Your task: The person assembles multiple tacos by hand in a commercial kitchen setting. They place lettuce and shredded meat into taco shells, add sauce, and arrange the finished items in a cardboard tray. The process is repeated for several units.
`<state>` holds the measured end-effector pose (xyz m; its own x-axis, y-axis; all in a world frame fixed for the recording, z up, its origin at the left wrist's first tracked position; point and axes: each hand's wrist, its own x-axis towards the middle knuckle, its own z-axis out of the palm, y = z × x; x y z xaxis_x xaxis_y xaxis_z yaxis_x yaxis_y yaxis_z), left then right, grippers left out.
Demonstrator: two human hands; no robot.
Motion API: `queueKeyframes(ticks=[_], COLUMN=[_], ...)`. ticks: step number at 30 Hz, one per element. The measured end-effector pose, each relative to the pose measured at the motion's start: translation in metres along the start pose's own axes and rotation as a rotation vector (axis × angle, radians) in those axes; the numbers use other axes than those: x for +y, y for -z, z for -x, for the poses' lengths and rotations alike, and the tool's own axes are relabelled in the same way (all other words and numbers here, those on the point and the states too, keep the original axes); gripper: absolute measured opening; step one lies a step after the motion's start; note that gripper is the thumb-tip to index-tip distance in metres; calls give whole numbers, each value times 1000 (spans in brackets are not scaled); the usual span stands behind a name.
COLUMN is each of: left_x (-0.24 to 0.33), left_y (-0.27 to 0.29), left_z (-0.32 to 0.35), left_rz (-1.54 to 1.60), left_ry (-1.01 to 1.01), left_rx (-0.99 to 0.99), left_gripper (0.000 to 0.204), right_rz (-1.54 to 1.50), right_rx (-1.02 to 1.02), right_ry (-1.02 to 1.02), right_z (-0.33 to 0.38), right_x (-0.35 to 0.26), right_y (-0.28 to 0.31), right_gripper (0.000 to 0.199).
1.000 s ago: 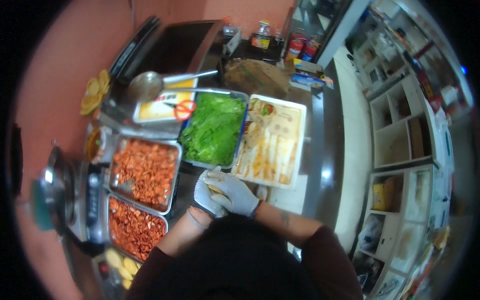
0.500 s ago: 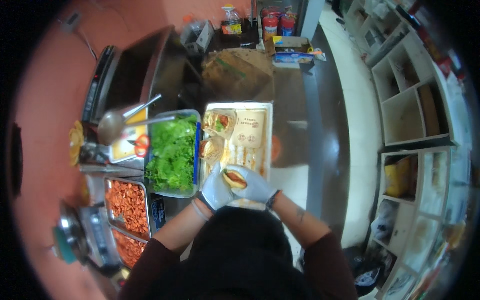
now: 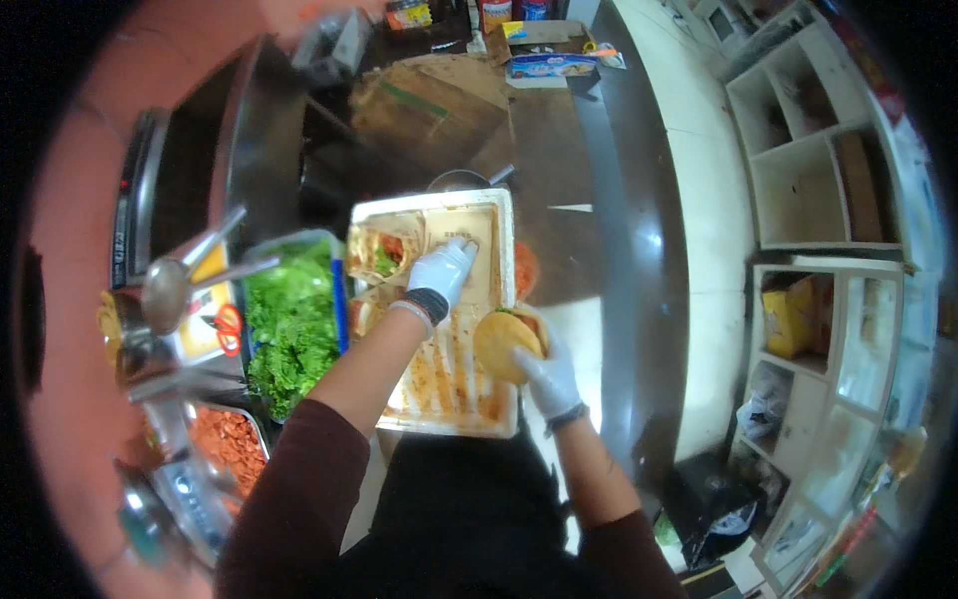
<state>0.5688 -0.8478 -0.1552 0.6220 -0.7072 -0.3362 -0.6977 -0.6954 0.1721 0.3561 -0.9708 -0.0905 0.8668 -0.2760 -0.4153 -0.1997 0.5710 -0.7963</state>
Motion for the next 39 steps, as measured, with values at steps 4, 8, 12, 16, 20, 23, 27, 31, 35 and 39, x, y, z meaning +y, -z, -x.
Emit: queueKeyframes(ticks=[4,8,12,16,20,23,27,31,35,39], left_x=[-5,8,-10,-22,-20,-21,-24,-16,-14,-15], left_y=[-17,31,-11,-79,-106,-108,-110,-112,-104,-104], left_z=[4,89,144,158,166,173,179,182,185,184], left_rz=[27,172,463,871,1290,1385,1337,1322,1180,1242], left_ry=[-52,-155,-143,110,307,301,188,159,87,93], left_rx=[31,-34,-158,-132,-91,-23,42,105,94,121], left_gripper=[20,17,12,13,12,11,11,15,12,15], right_rz=[68,78,-20,-185,-338,-335,34,477,545,654], right_rx=[59,77,13,21,8,59,84,-54,-98,-165], right_ry=[-9,-21,-154,-385,-471,-489,-401,-170,-228,-232], right_z=[6,11,7,-3,-6,-9,-15,-15,-19,-24], right_x=[4,-7,-3,34,63,73,72,69,61,59], right_y=[11,12,8,0,-13,-13,-14,-26,-34,-38], right_gripper=[73,71,69,64,59,56,57,58,57,54])
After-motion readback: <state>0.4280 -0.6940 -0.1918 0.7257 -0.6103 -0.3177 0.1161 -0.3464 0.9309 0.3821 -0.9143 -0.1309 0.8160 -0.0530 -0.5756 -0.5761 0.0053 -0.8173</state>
